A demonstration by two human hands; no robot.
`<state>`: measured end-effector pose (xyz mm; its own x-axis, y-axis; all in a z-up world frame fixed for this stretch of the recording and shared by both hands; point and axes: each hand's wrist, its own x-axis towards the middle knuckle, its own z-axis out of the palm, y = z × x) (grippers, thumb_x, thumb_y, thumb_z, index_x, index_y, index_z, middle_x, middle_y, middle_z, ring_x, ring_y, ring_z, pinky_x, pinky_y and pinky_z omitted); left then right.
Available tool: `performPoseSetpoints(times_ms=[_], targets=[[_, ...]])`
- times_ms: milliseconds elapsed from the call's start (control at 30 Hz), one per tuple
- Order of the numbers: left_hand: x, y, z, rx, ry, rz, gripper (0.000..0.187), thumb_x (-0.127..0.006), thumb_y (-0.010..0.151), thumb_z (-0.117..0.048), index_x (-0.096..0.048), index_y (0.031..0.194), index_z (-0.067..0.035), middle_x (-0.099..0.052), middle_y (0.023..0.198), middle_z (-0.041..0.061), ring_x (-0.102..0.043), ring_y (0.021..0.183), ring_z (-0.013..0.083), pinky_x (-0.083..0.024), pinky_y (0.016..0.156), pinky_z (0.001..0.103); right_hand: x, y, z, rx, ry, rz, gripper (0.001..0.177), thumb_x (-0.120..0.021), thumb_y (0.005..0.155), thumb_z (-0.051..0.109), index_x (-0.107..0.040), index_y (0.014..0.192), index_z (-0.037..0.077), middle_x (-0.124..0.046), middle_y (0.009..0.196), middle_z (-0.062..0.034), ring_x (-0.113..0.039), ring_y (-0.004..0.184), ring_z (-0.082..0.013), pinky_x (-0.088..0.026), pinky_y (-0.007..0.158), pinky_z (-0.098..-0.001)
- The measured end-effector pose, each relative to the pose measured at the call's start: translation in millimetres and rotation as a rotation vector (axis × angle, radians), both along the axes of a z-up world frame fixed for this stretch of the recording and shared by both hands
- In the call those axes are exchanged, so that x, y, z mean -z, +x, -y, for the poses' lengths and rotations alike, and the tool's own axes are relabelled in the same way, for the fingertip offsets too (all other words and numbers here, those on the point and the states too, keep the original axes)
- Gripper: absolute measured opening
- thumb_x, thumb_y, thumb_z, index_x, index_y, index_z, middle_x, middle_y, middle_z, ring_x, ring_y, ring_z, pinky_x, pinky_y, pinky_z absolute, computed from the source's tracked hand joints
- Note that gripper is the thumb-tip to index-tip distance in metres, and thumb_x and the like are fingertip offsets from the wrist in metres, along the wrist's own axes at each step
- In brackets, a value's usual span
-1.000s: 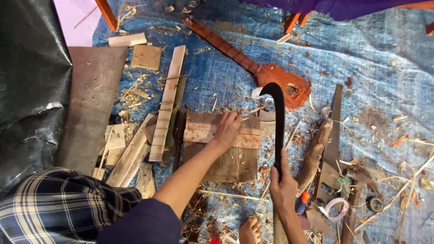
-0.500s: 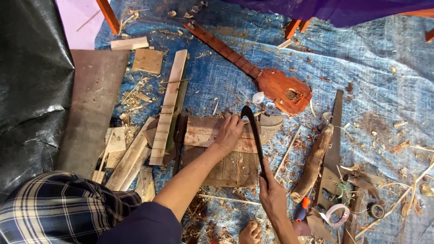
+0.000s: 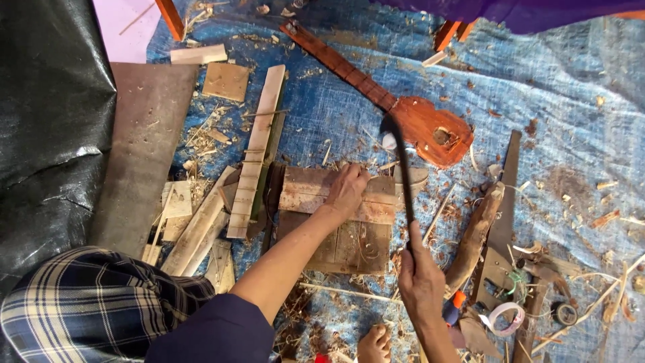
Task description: Installing and securing fret markers onto the neck of a wooden stringed instrument using hand tools.
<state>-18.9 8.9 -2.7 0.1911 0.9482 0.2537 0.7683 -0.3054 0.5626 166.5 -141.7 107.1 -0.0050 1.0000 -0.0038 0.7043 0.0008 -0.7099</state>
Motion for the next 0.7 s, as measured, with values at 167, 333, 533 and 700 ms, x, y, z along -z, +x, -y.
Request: performPoseSetpoints(times_ms=[167,333,533,700], targets=[[-14.4,-3.3,-6.8,0.017,-0.093,-0.011,0.020,-0.059,0.084,0.016,-0.066,0.096,0.003,-0.055,0.096,0.013,-0.053,0.093,0.0257,-0.055,0.084,0.036,52.6,8.4,-5.0,-0.151,-0.019,0.262,0.064,-0.056,0.097,0.017,-0.034,0.157,0.023,-0.078,0.075,-0.0100,-0.056,0.037,-0.0138,-0.038,0.028,-0.0257],[-36.6,-6.7,16.2,-0.016,-0.295,0.243,0.032,-0.048,0.085,-0.007,-0.062,0.113,-0.004,-0.051,0.103,0.013,-0.050,0.096,0.0295,-0.047,0.087,0.040,25.1,4.5,8.1,0.083,-0.302,-0.051,0.070,-0.060,0.092,0.010,-0.042,0.155,0.036,-0.077,0.071,-0.0047,-0.053,0.042,-0.0150,-0.038,0.038,-0.0303],[-12.5,-5.6,5.8,0.020,0.049,-0.052,0.028,-0.055,0.082,0.022,-0.068,0.101,0.007,-0.056,0.099,0.013,-0.053,0.098,0.0282,-0.057,0.093,0.035,-16.9,-2.3,0.1,0.066,0.048,-0.073,0.062,-0.058,0.090,-0.003,-0.048,0.150,0.009,-0.078,0.085,-0.0121,-0.058,0.047,-0.0126,-0.044,0.038,-0.0250],[-5.4,-2.5,6.1,-0.004,0.158,-0.117,0.031,-0.056,0.071,0.022,-0.065,0.094,0.004,-0.052,0.097,0.014,-0.052,0.105,0.0390,-0.058,0.091,0.044,33.6,6.2,3.1,-0.140,0.007,0.418,0.068,-0.058,0.095,0.019,-0.037,0.158,0.030,-0.073,0.070,-0.0091,-0.057,0.040,-0.0236,-0.040,0.037,-0.0403]])
